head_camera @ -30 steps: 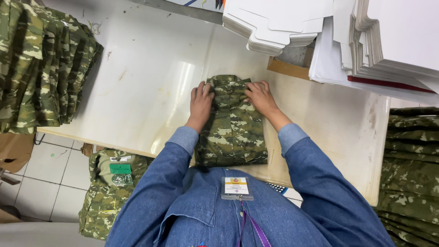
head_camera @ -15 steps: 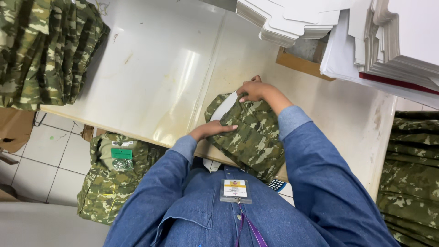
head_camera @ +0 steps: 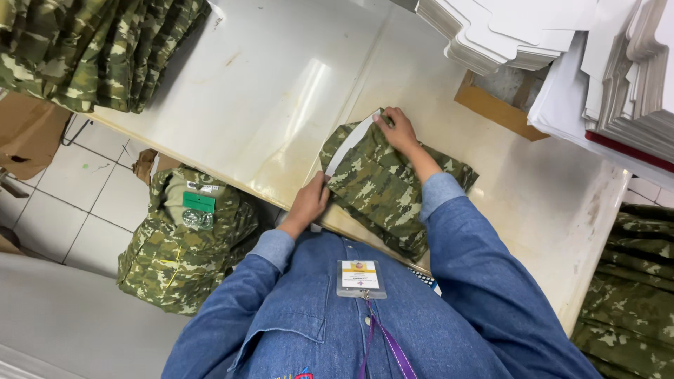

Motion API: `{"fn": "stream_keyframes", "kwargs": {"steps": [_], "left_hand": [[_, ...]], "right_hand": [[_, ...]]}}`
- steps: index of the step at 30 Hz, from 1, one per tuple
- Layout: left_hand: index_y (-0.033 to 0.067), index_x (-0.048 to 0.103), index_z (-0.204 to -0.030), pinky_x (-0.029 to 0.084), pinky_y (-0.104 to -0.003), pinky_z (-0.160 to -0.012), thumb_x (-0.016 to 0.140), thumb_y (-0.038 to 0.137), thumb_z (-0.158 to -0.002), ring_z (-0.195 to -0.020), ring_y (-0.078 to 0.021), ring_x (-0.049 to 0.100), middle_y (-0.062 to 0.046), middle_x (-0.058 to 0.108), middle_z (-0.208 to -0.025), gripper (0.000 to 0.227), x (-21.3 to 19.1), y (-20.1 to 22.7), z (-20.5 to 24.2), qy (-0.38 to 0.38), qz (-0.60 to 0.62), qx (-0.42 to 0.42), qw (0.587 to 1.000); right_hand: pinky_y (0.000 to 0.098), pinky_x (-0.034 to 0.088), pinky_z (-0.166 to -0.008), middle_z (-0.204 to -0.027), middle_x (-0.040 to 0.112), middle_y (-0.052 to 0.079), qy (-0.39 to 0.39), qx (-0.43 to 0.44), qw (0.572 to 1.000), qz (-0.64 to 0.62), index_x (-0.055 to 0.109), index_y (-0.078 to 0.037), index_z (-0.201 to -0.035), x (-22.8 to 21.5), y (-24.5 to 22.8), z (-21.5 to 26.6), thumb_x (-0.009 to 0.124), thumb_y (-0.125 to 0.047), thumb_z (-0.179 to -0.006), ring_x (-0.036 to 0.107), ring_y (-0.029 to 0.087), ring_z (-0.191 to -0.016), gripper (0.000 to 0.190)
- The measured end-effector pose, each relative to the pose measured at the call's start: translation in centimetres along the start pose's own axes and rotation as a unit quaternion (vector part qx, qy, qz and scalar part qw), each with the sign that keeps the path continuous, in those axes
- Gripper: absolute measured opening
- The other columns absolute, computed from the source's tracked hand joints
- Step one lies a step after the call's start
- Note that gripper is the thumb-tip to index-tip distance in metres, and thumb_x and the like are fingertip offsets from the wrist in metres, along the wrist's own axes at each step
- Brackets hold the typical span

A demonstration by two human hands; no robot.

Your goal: The person folds a camouflage-patterned shirt on a white table. They place a white paper insert inside the shirt, fold the sleeves and sides inward, and then fold the shirt into a compact rectangular shape. The folded shirt is then placed on a stack of similar shirts.

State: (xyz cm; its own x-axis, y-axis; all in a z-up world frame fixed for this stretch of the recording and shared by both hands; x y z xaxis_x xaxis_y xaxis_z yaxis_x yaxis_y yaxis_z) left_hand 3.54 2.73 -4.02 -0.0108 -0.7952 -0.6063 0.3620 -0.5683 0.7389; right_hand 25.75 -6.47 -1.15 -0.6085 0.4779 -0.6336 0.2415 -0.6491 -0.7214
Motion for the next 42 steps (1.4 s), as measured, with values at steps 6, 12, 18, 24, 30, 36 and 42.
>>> {"fn": "stream_keyframes", "kwargs": {"steps": [6,12,18,24,30,36,42], "left_hand": [[0.0136,0.034,-0.097,0.042,-0.050,-0.081,0.042,0.011,-0.080,-0.095,-0.0403,0.050,-0.019,0.052,-0.099,0.018,-0.7,-0.6,1.0,0.060,0.131,-0.040,0.989],[0.0169,0.043,-0.103,0.044,-0.046,-0.079,0.040,0.006,-0.079,-0.099,-0.0353,0.048,-0.010,0.049,-0.103,0.027,-0.8,2.3,1.2,0.019,0.049,0.072,0.996],[0.0153,0.051,-0.093,0.043,-0.042,-0.077,0.039,0.022,-0.077,-0.093,-0.0297,0.051,-0.010,0.051,-0.092,0.020,-0.3,2.9,0.7,-0.040,0.011,0.039,0.998],[0.0109,0.020,-0.134,0.015,-0.047,-0.101,0.035,0.048,-0.085,-0.124,-0.0282,0.022,-0.014,0.023,-0.135,0.064,-1.4,11.2,-2.9,0.027,-0.079,0.063,0.995],[0.0137,0.015,-0.136,0.010,-0.050,-0.102,0.028,0.046,-0.088,-0.129,-0.0276,0.012,-0.013,0.013,-0.141,0.060,0.9,12.0,-6.9,0.009,-0.211,0.074,0.975],[0.0156,0.036,-0.126,0.032,-0.046,-0.089,0.032,0.051,-0.086,-0.114,-0.0247,0.034,-0.007,0.030,-0.131,0.054,2.2,9.7,-10.3,0.111,-0.236,0.045,0.964],[0.0210,0.043,-0.105,0.033,-0.041,-0.078,0.046,0.056,-0.077,-0.098,-0.0177,0.038,0.005,0.040,-0.097,0.046,2.6,5.6,-13.7,0.137,-0.145,-0.036,0.979]], "right_hand": [[0.0472,0.036,-0.089,-0.094,0.047,0.007,0.067,0.014,0.996,-0.057,0.046,-0.014,-0.088,-0.2,-0.2,-0.1,0.041,-0.055,-0.088,0.045,0.031,-0.104,0.041],[0.0442,0.039,-0.075,-0.086,0.041,0.009,0.012,-0.161,0.981,0.112,0.042,-0.008,-0.090,0.6,-5.3,0.4,0.035,-0.039,-0.094,0.049,0.033,-0.085,0.033],[0.0475,0.039,-0.068,-0.079,0.053,0.013,0.020,-0.016,0.995,0.098,0.043,-0.012,-0.085,0.6,-3.2,-0.3,0.040,-0.044,-0.089,0.054,0.036,-0.082,0.032],[0.0473,0.041,-0.073,-0.086,0.054,0.015,0.013,-0.043,0.994,0.095,0.047,-0.012,-0.091,0.7,-2.9,0.6,0.032,-0.037,-0.092,0.053,0.035,-0.087,0.029],[0.0485,0.035,-0.090,-0.113,0.039,0.012,0.169,-0.044,0.984,0.023,0.044,-0.013,-0.113,-10.7,1.1,0.6,0.047,-0.013,-0.089,0.042,0.032,-0.108,0.024],[0.0365,0.040,-0.082,-0.094,0.058,0.008,0.264,0.186,0.925,0.198,0.054,-0.010,-0.100,-23.7,12.2,-2.6,0.048,-0.029,-0.089,0.053,0.021,-0.098,0.024],[0.0418,0.042,-0.080,-0.099,0.060,0.010,0.122,0.140,0.947,0.261,0.058,-0.008,-0.103,-23.2,6.3,-4.1,0.063,-0.033,-0.078,0.055,0.027,-0.096,0.035]]}}
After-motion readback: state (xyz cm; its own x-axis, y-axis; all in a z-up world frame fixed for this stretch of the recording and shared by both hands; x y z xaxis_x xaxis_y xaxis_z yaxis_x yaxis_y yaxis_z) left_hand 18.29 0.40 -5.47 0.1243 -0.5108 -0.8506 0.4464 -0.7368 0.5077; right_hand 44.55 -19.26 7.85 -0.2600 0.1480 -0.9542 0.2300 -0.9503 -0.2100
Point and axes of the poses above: each hand's wrist, its own z-axis away from the middle knuckle, its own x-axis out of the palm, y = z × x, the point moved 9 cm from there along -z, towards the middle knuckle
